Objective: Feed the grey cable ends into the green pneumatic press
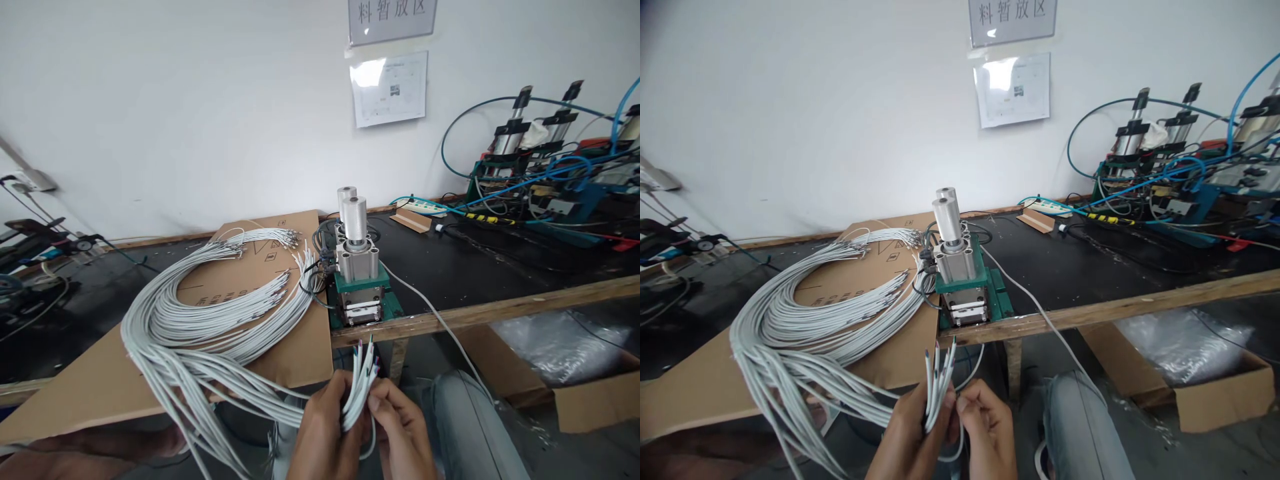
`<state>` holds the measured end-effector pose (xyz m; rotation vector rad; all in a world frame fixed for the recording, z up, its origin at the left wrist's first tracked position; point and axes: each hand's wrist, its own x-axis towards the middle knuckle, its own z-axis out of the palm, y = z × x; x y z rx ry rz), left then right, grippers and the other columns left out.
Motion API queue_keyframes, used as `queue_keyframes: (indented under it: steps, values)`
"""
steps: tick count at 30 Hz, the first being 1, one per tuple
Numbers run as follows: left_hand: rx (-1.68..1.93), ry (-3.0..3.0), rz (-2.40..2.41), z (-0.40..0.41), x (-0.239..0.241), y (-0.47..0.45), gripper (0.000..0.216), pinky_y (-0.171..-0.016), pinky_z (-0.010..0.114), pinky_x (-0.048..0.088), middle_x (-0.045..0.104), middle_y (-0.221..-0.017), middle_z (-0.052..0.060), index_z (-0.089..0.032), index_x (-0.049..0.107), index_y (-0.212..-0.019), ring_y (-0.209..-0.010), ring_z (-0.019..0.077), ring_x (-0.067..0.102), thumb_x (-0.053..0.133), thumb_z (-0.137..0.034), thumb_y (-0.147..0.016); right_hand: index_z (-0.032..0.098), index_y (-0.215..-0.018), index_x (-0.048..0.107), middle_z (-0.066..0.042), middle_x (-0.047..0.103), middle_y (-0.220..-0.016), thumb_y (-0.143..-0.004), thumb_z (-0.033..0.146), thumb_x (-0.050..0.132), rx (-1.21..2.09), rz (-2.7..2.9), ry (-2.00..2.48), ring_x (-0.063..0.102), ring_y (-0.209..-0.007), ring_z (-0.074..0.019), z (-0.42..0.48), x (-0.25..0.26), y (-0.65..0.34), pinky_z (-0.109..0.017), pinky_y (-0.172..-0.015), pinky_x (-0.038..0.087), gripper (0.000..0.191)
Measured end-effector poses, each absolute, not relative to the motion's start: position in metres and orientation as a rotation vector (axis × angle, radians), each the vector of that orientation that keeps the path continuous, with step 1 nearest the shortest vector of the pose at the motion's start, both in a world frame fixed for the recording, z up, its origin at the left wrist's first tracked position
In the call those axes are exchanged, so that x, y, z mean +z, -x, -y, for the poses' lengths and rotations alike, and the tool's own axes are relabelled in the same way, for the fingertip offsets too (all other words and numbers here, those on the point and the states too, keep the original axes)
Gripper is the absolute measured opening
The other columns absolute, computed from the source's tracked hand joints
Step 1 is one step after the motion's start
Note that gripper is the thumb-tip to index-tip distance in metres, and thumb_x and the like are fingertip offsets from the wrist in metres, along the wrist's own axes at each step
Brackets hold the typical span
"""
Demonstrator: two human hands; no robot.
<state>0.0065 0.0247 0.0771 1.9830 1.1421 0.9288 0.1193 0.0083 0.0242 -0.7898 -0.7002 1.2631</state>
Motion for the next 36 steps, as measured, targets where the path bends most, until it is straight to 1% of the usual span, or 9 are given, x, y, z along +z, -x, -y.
queue_keyframes:
  steps: [4,7,9,12,17,22,28,32,36]
  values:
    - [0.969,-1.927,-1.168,-0.024,0.079,-0.008,0.029,-0.058,0.023,0.037,0.054,-0.063,-0.004,-0.023,0.047,-0.077,-0.057,0.0134,0.051,0.04,-0.034,-0.103,0.018,-0.062,0.064,0.003,0.055,-0.055,-0.083,0.049,0.075,1.232,0.694,0.804,0.047,-0.053,-0.0118,-0.005,0.028,-0.117,-0.022,-0.052,0.035,0.039]
    - [0.917,-1.88,-1.177,-0.024,0.082,-0.01,0.031,-0.058,0.022,0.038,0.055,-0.063,-0.003,-0.023,0.047,-0.077,-0.056,0.0131,0.05,0.038,-0.037,-0.103,0.019,-0.061,0.063,0.003,0.054,-0.054,-0.082,0.051,0.076,1.195,0.659,0.843,0.046,-0.053,-0.0122,-0.003,0.032,-0.116,-0.022,-0.052,0.035,0.04]
    - [0.917,-1.858,-1.165,-0.024,0.084,-0.011,0.029,-0.058,0.022,0.038,0.057,-0.063,-0.003,-0.022,0.049,-0.077,-0.056,0.0128,0.052,0.041,-0.035,-0.102,0.019,-0.061,0.063,0.003,0.053,-0.054,-0.081,0.051,0.076,1.188,0.669,0.862,0.047,-0.053,-0.0125,-0.003,0.034,-0.117,-0.022,-0.052,0.036,0.04]
    - [0.949,-1.812,-1.149,-0.024,0.088,-0.012,0.021,-0.058,0.02,0.039,0.059,-0.062,-0.004,-0.021,0.054,-0.077,-0.057,0.0122,0.055,0.05,-0.028,-0.095,0.019,-0.061,0.063,0.003,0.053,-0.055,-0.081,0.05,0.074,1.162,0.708,0.911,0.047,-0.054,-0.013,-0.002,0.037,-0.12,-0.022,-0.053,0.038,0.039]
    - [0.991,-1.756,-1.113,-0.023,0.088,-0.011,0.008,-0.057,0.018,0.04,0.064,-0.066,-0.004,-0.017,0.063,-0.084,-0.059,0.0114,0.058,0.055,-0.018,-0.087,0.019,-0.06,0.061,0.003,0.052,-0.055,-0.078,0.042,0.073,1.107,0.73,0.975,0.046,-0.054,-0.0133,-0.002,0.046,-0.121,-0.021,-0.053,0.039,0.032]
    - [0.943,-1.823,-1.154,-0.027,0.081,-0.008,0.011,-0.057,0.017,0.038,0.065,-0.068,-0.004,-0.018,0.059,-0.079,-0.06,0.0108,0.058,0.055,-0.008,-0.078,0.019,-0.06,0.062,0.004,0.048,-0.057,-0.075,0.038,0.072,1.053,0.731,1.038,0.043,-0.055,-0.0124,-0.001,0.05,-0.118,-0.02,-0.053,0.039,0.027]
    - [0.88,-1.921,-1.207,-0.028,0.083,-0.007,0.007,-0.058,0.018,0.037,0.061,-0.069,-0.004,-0.018,0.057,-0.079,-0.062,0.0111,0.054,0.055,-0.012,-0.078,0.019,-0.06,0.059,0.004,0.05,-0.059,-0.078,0.037,0.069,1.005,0.783,1.053,0.045,-0.057,-0.0125,-0.002,0.043,-0.116,-0.02,-0.056,0.041,0.027]
    - [0.901,-1.904,-1.207,-0.026,0.086,-0.007,0.007,-0.058,0.019,0.034,0.057,-0.067,-0.006,-0.019,0.054,-0.076,-0.062,0.0109,0.051,0.054,-0.012,-0.078,0.019,-0.06,0.06,0.003,0.052,-0.057,-0.079,0.038,0.069,0.973,0.828,1.096,0.048,-0.055,-0.013,-0.001,0.044,-0.116,-0.02,-0.053,0.042,0.027]
    - [0.933,-1.875,-1.185,-0.025,0.087,-0.007,0.01,-0.059,0.02,0.034,0.059,-0.069,-0.005,-0.02,0.053,-0.075,-0.064,0.0112,0.053,0.053,-0.01,-0.077,0.02,-0.058,0.06,0.003,0.054,-0.054,-0.078,0.039,0.07,0.989,0.755,1.096,0.05,-0.053,-0.0133,-0.001,0.048,-0.113,-0.019,-0.051,0.043,0.029]
